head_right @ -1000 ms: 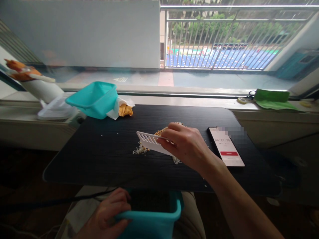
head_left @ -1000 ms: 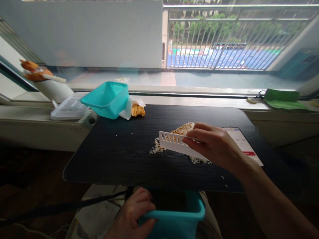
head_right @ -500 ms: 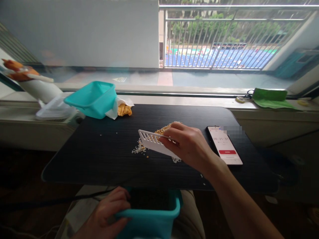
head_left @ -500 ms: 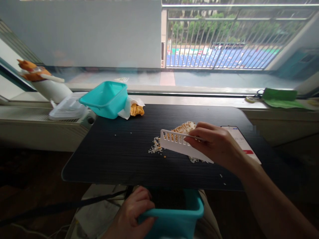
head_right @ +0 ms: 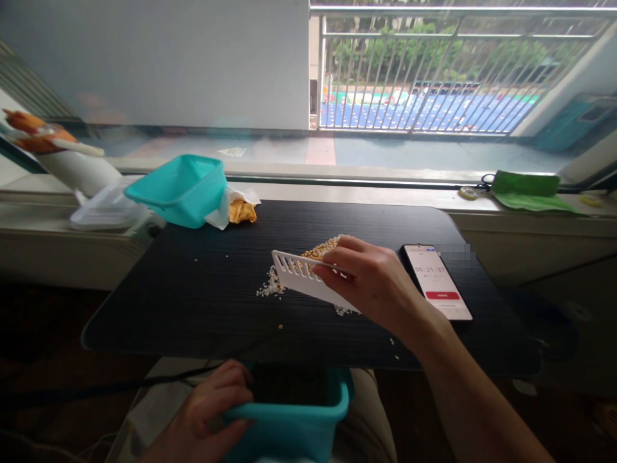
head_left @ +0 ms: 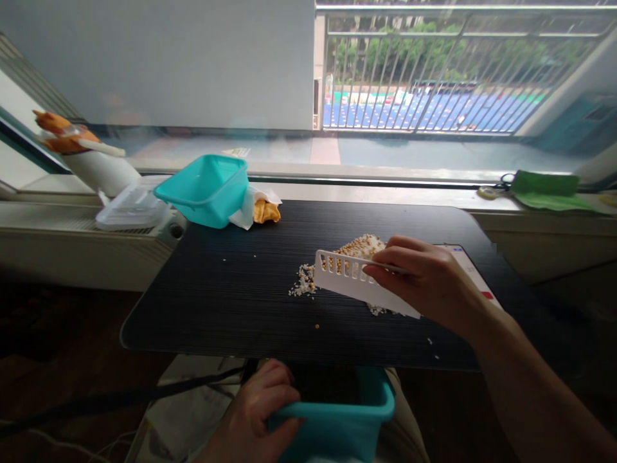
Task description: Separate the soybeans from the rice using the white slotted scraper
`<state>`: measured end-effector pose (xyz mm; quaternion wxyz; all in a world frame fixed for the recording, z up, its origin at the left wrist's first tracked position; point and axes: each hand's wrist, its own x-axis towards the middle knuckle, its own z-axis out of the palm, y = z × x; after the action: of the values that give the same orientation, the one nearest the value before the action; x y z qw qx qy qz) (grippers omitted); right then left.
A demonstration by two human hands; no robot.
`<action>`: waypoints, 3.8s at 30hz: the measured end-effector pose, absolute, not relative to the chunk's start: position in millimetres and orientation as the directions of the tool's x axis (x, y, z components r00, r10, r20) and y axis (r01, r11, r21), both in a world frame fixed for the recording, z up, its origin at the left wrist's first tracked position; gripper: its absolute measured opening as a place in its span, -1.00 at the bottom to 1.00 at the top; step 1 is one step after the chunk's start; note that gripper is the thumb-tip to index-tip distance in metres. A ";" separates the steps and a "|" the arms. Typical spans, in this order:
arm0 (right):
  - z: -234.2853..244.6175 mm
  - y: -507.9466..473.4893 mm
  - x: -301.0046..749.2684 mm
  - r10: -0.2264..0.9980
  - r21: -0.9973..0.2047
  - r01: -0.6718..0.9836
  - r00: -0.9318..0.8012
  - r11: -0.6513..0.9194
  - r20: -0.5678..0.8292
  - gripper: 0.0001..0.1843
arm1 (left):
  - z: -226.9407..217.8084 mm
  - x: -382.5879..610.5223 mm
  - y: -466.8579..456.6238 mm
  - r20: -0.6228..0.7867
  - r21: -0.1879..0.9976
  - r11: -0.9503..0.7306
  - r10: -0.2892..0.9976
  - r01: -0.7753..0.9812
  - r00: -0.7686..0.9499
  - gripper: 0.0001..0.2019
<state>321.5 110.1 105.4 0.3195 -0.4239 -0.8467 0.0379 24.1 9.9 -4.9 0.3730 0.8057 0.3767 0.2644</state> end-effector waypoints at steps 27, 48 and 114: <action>104.1 106.6 320.8 0.764 -0.419 0.651 -0.437 0.633 0.475 -0.87 | -2.1 25.2 10.4 0.189 0.791 -0.462 0.808 0.400 0.558 -0.83; 106.3 80.5 327.2 0.766 -0.539 0.554 -0.543 0.634 0.343 -0.82 | 3.2 27.3 10.0 0.160 0.797 -0.431 0.826 0.424 0.540 -0.80; 95.7 99.8 320.5 0.838 -0.538 0.647 -0.354 0.540 0.415 -0.82 | 1.5 9.2 7.3 0.090 0.821 -0.354 0.855 0.448 0.511 -0.80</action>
<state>320.5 99.8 95.7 0.3364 -0.4581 -0.8105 0.1419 9.2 7.3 1.5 0.3853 0.7792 0.4179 0.2642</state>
